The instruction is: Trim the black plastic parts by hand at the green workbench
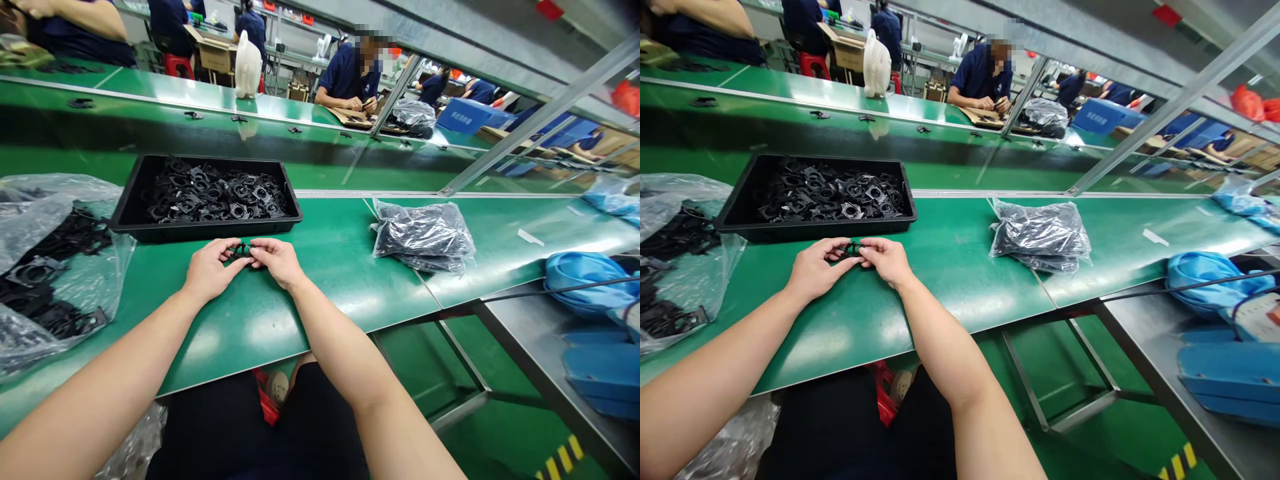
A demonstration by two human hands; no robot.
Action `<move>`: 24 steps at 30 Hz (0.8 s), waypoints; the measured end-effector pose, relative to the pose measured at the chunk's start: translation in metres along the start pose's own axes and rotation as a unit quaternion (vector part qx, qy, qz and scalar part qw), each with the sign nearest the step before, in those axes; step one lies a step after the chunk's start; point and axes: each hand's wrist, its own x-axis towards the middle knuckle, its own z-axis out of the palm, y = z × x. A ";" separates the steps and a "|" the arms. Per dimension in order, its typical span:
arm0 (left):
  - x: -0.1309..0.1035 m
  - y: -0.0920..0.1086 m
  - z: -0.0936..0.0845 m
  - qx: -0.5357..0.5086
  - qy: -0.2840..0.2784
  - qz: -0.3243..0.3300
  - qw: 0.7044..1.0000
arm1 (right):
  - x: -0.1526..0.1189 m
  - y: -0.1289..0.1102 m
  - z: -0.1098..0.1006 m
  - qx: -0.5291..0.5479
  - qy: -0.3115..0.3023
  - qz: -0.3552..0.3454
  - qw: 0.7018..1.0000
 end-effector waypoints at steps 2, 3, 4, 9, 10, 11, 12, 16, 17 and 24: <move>0.000 -0.001 -0.001 -0.001 0.018 0.002 1.000 | 0.001 -0.001 0.000 0.010 0.021 0.012 1.000; 0.000 -0.002 -0.002 0.003 0.019 0.006 1.000 | 0.001 -0.002 -0.001 0.016 0.026 0.017 0.999; 0.000 -0.002 -0.002 0.011 0.012 0.017 1.000 | 0.001 -0.002 -0.001 0.022 0.024 0.023 0.999; 0.000 -0.004 -0.001 0.049 -0.053 0.078 0.994 | -0.002 -0.005 -0.001 0.035 -0.021 0.046 0.998; 0.000 -0.004 -0.001 0.049 -0.053 0.068 0.995 | -0.002 -0.005 0.000 0.032 -0.018 0.043 0.998; 0.000 -0.003 -0.001 0.046 -0.049 0.048 0.997 | -0.002 -0.004 0.000 0.028 -0.010 0.038 0.999; 0.000 -0.003 0.000 0.042 -0.044 0.023 0.998 | -0.002 -0.004 0.000 0.023 -0.001 0.032 0.999; 0.000 -0.002 -0.001 0.045 -0.029 -0.028 0.998 | 0.000 -0.005 -0.001 0.005 0.025 0.023 0.999; 0.000 -0.002 -0.002 0.051 -0.021 -0.012 0.998 | 0.000 -0.005 -0.001 0.002 0.032 0.022 0.999; 0.001 -0.004 -0.004 0.047 0.017 0.089 0.995 | -0.005 -0.008 -0.001 -0.019 -0.032 0.045 0.998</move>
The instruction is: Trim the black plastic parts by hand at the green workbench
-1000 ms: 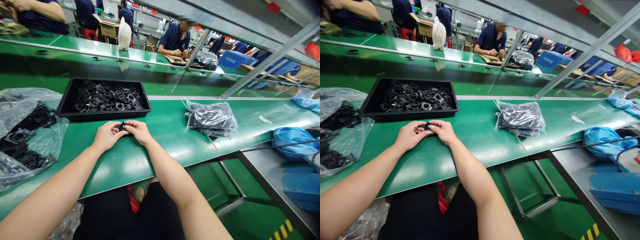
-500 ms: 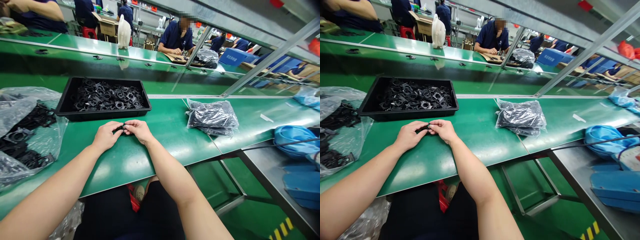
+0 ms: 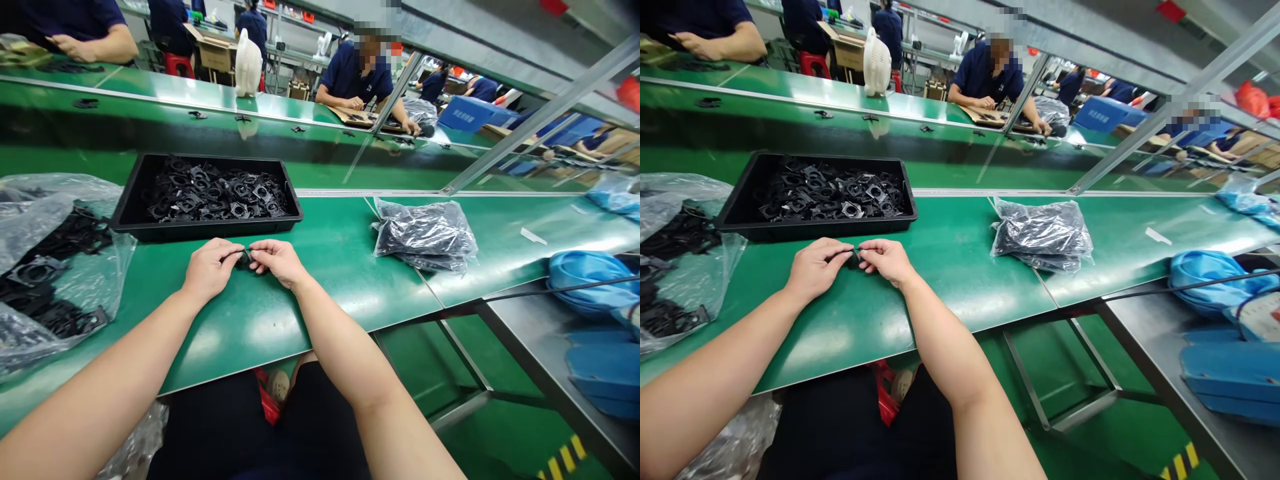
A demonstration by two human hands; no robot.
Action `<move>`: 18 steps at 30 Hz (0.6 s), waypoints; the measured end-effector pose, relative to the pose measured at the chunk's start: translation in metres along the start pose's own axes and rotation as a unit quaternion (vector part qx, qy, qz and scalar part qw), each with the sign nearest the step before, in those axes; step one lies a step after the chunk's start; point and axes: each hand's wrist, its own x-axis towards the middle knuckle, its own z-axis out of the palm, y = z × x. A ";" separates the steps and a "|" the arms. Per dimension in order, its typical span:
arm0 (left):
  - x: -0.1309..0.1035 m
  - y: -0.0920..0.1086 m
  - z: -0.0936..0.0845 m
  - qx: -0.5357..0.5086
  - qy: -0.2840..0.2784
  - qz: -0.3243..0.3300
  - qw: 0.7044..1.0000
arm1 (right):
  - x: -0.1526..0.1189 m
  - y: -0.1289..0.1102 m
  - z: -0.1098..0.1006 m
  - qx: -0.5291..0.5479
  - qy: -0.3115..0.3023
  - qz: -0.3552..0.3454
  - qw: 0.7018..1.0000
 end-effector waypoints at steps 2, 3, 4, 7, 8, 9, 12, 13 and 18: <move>-0.001 0.001 0.000 0.008 -0.007 0.016 1.000 | -0.002 0.000 0.002 0.001 -0.031 0.010 0.999; -0.001 0.001 0.000 0.010 -0.006 0.023 1.000 | -0.003 0.001 0.003 0.004 -0.036 0.011 0.999; -0.001 0.002 0.000 0.010 -0.003 0.029 1.000 | -0.003 0.001 0.003 0.008 -0.034 0.010 0.999; -0.002 0.004 0.000 -0.005 0.008 0.035 0.999 | -0.002 0.003 0.005 0.007 -0.011 0.006 1.000; -0.002 0.005 0.000 -0.013 0.005 0.037 0.999 | -0.001 0.004 0.005 0.006 0.001 0.003 1.000; -0.002 0.006 0.000 -0.020 -0.002 0.041 0.999 | 0.000 0.004 0.005 0.004 0.012 0.001 1.000; -0.003 0.007 0.001 -0.017 -0.038 0.047 0.998 | 0.001 0.005 0.003 0.006 0.029 -0.002 1.000; -0.003 0.007 0.001 -0.010 -0.047 0.042 0.998 | 0.001 0.004 0.002 0.009 0.027 -0.001 1.000; -0.002 0.004 0.001 0.009 -0.045 0.009 0.999 | 0.002 0.004 -0.003 0.042 -0.015 0.017 0.999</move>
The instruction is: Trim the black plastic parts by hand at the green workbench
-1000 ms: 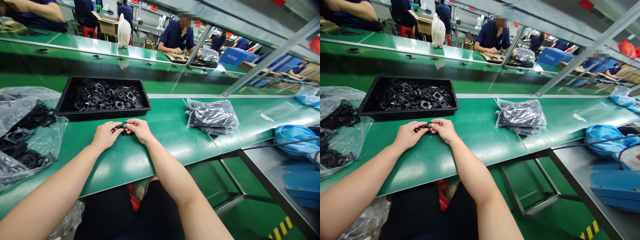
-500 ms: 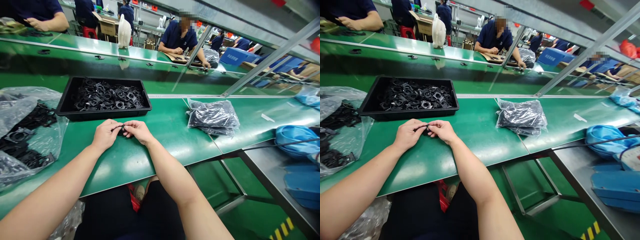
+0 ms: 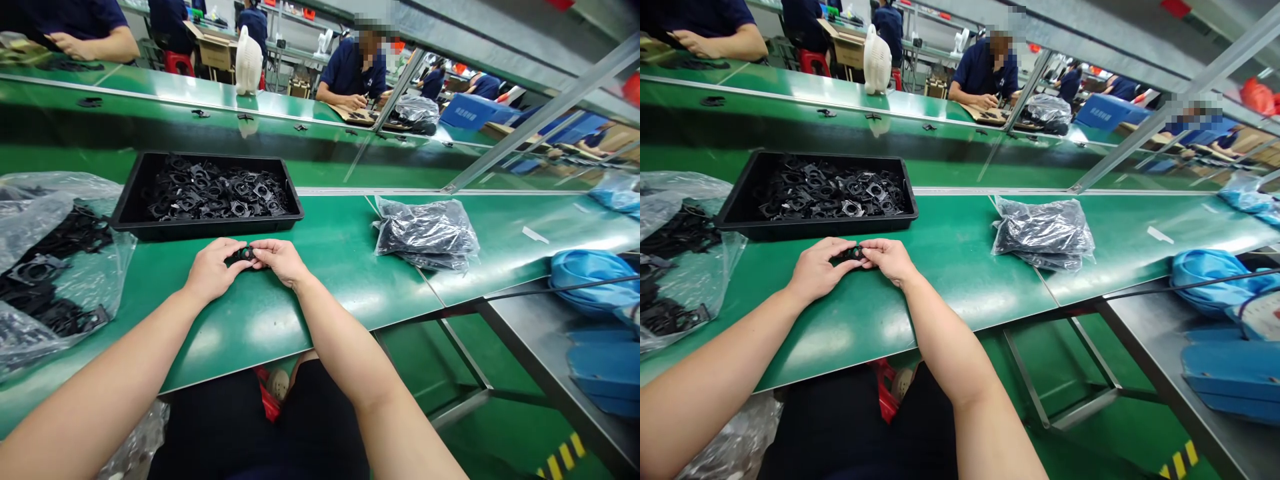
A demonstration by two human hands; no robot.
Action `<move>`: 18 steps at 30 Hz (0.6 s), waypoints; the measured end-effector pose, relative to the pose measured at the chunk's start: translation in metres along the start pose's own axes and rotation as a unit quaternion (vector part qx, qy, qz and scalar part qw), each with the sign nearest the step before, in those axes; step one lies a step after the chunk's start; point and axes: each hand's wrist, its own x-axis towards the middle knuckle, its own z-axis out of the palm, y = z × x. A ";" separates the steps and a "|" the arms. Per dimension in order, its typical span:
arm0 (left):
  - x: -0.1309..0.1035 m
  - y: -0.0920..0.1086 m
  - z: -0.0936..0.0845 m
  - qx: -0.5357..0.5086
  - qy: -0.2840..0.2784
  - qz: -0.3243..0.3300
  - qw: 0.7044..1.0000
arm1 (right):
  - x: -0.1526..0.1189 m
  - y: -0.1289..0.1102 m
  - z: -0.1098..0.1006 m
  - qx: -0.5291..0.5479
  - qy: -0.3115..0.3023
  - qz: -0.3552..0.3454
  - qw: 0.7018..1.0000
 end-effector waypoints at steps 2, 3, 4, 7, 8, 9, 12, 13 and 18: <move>0.000 -0.001 0.000 0.002 0.008 -0.004 1.000 | 0.000 0.001 -0.001 0.004 -0.010 0.000 1.000; 0.000 -0.002 0.000 0.002 0.009 -0.005 1.000 | 0.000 0.001 -0.001 0.003 -0.011 0.000 1.000; 0.000 -0.002 0.000 0.001 0.009 -0.003 1.000 | 0.000 0.001 -0.001 0.000 -0.010 -0.001 1.000; 0.000 -0.001 -0.001 -0.004 0.002 0.006 1.000 | 0.000 0.002 0.000 -0.014 -0.003 -0.007 1.000; 0.000 -0.001 -0.001 -0.005 0.003 0.008 1.000 | 0.000 0.003 0.001 -0.020 0.000 -0.011 1.000; 0.000 -0.001 -0.001 -0.005 0.007 0.011 1.000 | 0.000 0.003 0.001 -0.026 0.004 -0.017 1.000; 0.000 0.000 -0.002 0.003 0.030 0.025 0.999 | 0.000 0.003 0.001 -0.046 0.017 -0.035 0.998; 0.000 0.001 -0.002 0.009 0.037 0.034 0.999 | 0.000 0.003 0.000 -0.053 0.018 -0.040 0.998; 0.000 0.001 -0.003 0.035 0.024 0.069 0.997 | 0.000 0.004 -0.001 -0.071 -0.013 -0.053 0.996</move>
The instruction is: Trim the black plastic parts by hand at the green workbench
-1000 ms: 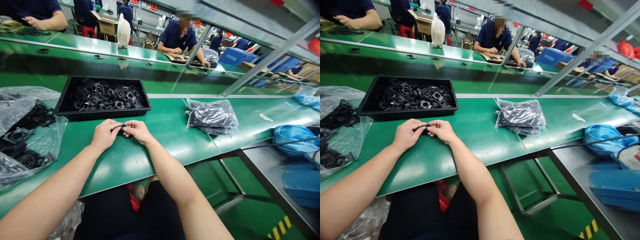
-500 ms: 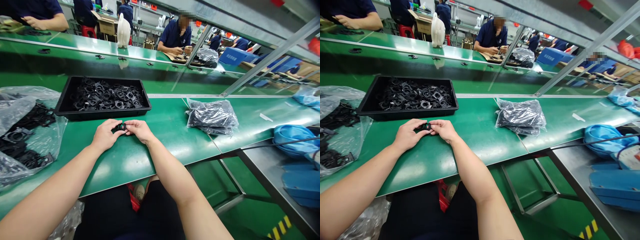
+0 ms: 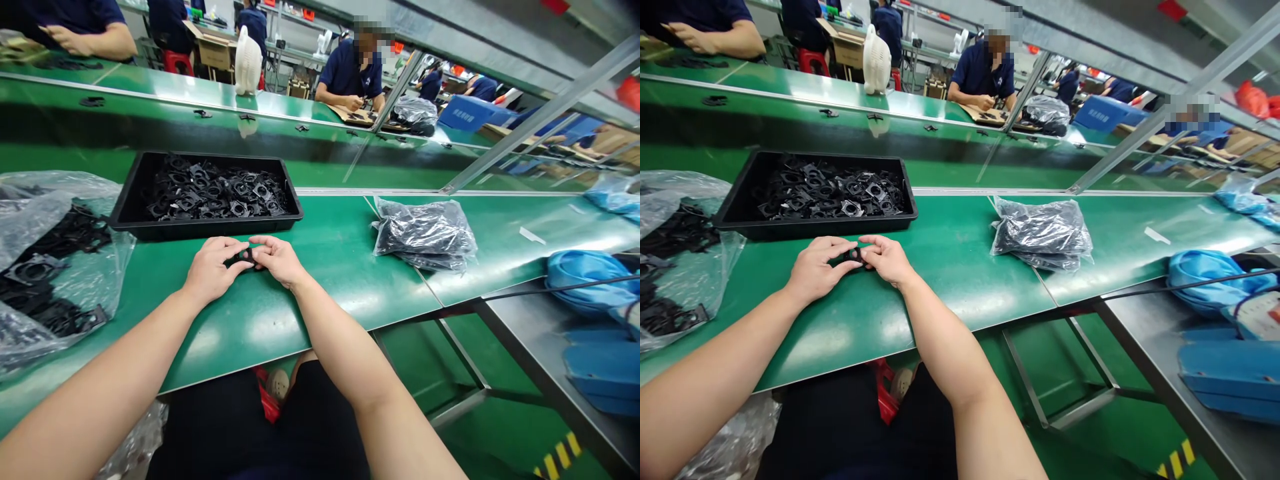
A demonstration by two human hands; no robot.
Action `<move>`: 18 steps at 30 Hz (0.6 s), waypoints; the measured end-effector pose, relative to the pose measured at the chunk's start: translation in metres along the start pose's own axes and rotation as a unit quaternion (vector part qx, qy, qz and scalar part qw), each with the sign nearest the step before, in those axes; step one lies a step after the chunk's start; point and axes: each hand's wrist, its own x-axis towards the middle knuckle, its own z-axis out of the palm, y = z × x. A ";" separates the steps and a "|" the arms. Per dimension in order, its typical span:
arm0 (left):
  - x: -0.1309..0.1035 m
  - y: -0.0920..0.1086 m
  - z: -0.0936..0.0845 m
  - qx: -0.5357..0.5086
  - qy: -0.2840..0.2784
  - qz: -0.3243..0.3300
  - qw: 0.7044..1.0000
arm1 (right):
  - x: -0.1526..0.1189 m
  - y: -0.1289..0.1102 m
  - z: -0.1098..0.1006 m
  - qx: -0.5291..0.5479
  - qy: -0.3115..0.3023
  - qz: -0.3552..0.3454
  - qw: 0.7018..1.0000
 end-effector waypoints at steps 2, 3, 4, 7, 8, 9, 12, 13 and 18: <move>0.000 0.000 0.000 -0.001 -0.010 -0.006 1.000 | -0.001 0.001 0.000 0.004 -0.013 -0.005 1.000; 0.000 0.001 0.000 -0.003 -0.014 -0.009 1.000 | -0.001 0.001 0.000 0.006 -0.017 -0.006 1.000; 0.000 0.001 0.000 -0.006 -0.017 -0.013 1.000 | -0.001 0.000 0.000 0.010 -0.019 -0.006 1.000; 0.000 0.002 0.000 -0.027 -0.015 -0.025 0.999 | -0.003 -0.003 0.001 0.035 -0.013 -0.002 0.999; 0.001 0.002 0.000 -0.036 -0.011 -0.031 0.999 | -0.004 -0.004 0.001 0.048 -0.008 -0.001 0.999; 0.001 0.003 -0.001 -0.045 -0.007 -0.036 0.998 | -0.004 -0.006 0.002 0.061 -0.004 0.000 0.998; 0.001 0.004 -0.001 -0.064 -0.002 -0.052 0.997 | -0.005 -0.009 0.003 0.082 0.006 0.002 0.997; 0.001 0.004 -0.001 -0.067 -0.004 -0.057 0.996 | -0.005 -0.009 0.004 0.082 0.007 0.004 0.997; 0.001 0.005 -0.001 -0.079 -0.011 -0.069 0.994 | -0.004 -0.009 0.004 0.073 0.009 0.017 0.997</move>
